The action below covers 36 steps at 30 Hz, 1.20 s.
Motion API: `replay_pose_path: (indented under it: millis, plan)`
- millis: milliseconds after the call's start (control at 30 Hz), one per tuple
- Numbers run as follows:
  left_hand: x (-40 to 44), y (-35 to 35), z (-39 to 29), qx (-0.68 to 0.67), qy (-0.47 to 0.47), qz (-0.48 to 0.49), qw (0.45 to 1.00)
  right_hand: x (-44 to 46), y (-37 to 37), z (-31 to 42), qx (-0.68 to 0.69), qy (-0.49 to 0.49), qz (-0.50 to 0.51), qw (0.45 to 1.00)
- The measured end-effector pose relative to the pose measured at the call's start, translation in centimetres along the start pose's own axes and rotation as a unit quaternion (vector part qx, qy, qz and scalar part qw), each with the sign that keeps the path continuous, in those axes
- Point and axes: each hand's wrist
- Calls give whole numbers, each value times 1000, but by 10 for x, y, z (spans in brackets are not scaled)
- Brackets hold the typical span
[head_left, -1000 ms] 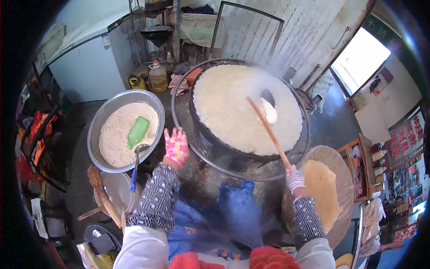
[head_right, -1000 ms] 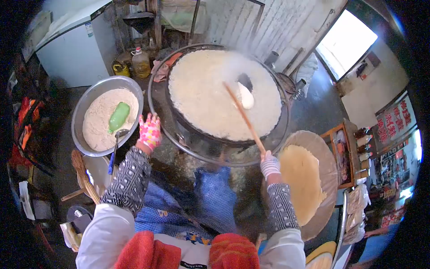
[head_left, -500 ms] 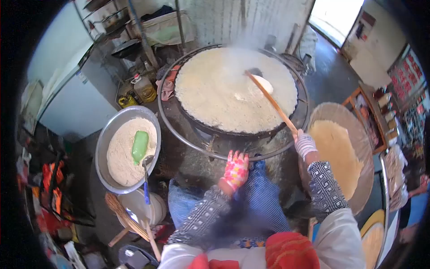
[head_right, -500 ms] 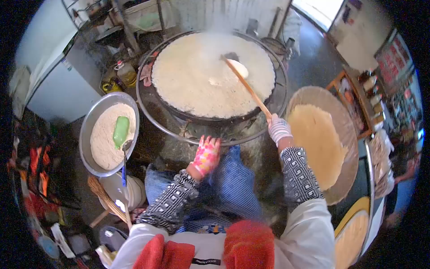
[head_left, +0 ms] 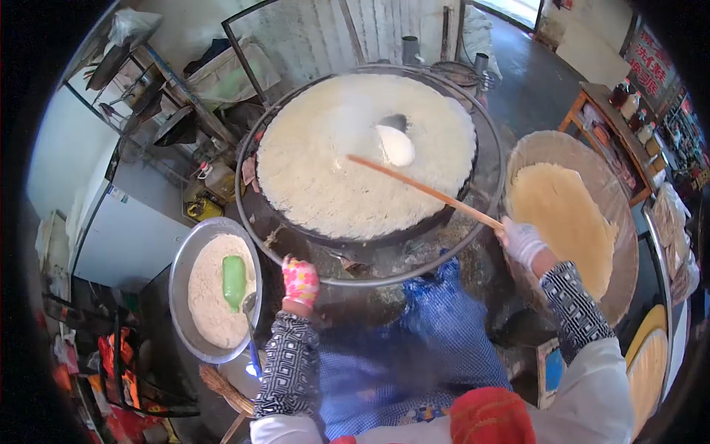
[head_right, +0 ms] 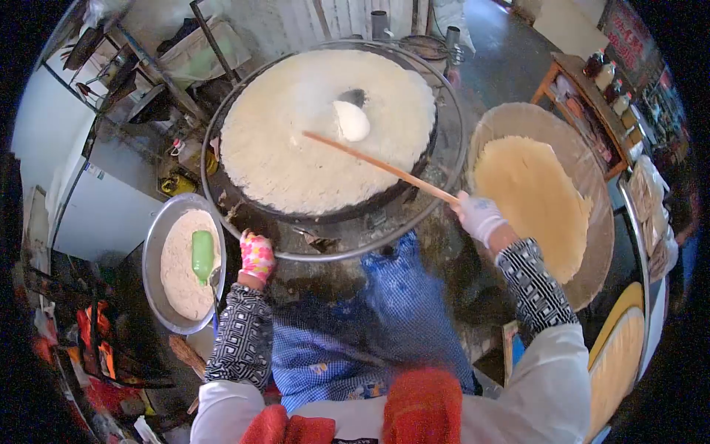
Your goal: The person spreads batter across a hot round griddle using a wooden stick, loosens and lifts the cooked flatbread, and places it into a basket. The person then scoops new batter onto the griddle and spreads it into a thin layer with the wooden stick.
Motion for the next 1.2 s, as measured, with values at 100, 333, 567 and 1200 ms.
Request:
replay_pose_path:
  millis: [100, 333, 567, 1200]
  plan:
    - [1, -14, 34, 32, 20, 82, 996, 22, 3, -26, -4, 41, -47, 998]
    - [7, 30, 100, 86, 33, 95, 991, 35, 2, 40, 139, -13, 0, 990]
    - [9, 29, 111, 70, 45, 65, 994, -106, -4, 127, 658, -14, 223, 719]
    - [-56, -147, -189, -455, 125, -111, 875, -47, 20, 210, 768, 167, 194, 587]
Point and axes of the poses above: each hand's wrist, its own x-axis towards the middle knuckle, its own y-axis out of the palm, z = x × y, and after that the axes turned 13 degrees about y, right-handed
